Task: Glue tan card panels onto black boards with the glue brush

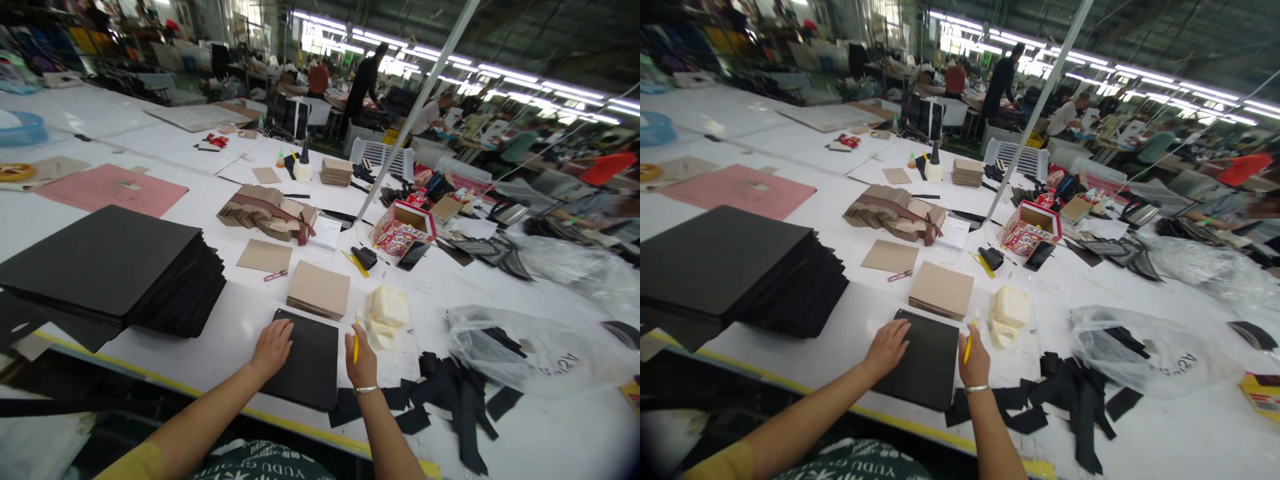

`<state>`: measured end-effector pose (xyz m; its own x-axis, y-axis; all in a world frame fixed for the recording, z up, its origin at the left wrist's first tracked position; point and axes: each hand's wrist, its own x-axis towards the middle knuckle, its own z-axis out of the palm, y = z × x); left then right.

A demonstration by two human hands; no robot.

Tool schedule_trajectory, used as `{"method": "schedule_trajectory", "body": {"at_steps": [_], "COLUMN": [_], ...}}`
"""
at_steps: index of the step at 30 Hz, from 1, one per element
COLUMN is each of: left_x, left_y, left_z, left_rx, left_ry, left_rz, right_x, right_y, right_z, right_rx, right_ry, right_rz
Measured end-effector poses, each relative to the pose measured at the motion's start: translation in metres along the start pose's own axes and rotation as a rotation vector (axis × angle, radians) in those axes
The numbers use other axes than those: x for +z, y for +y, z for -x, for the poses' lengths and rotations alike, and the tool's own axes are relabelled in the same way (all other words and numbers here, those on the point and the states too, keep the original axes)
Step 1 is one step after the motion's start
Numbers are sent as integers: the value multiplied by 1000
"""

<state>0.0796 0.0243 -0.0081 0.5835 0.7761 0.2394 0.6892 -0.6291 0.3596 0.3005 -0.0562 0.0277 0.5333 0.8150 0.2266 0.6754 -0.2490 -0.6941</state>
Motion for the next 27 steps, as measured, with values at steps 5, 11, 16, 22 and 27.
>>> {"method": "schedule_trajectory", "body": {"at_steps": [5,11,16,22,27], "left_x": [30,44,20,-13,-12], "left_y": [34,36,-5,-88,-102], "left_z": [-71,-110,-130,-184,-195], "left_rx": [281,344,120,-579,-569], "left_ry": [-183,-258,-126,322,329], "left_rz": [-44,-44,172,599,741], "right_x": [12,67,85,124,147], "right_y": [-48,-59,-55,-68,-67], "right_z": [-81,-140,-164,-189,-189], "right_rx": [110,107,313,318,264], "right_ry": [-214,-320,-34,-23,-45], "right_rz": [-317,-375,-375,-496,-292]}}
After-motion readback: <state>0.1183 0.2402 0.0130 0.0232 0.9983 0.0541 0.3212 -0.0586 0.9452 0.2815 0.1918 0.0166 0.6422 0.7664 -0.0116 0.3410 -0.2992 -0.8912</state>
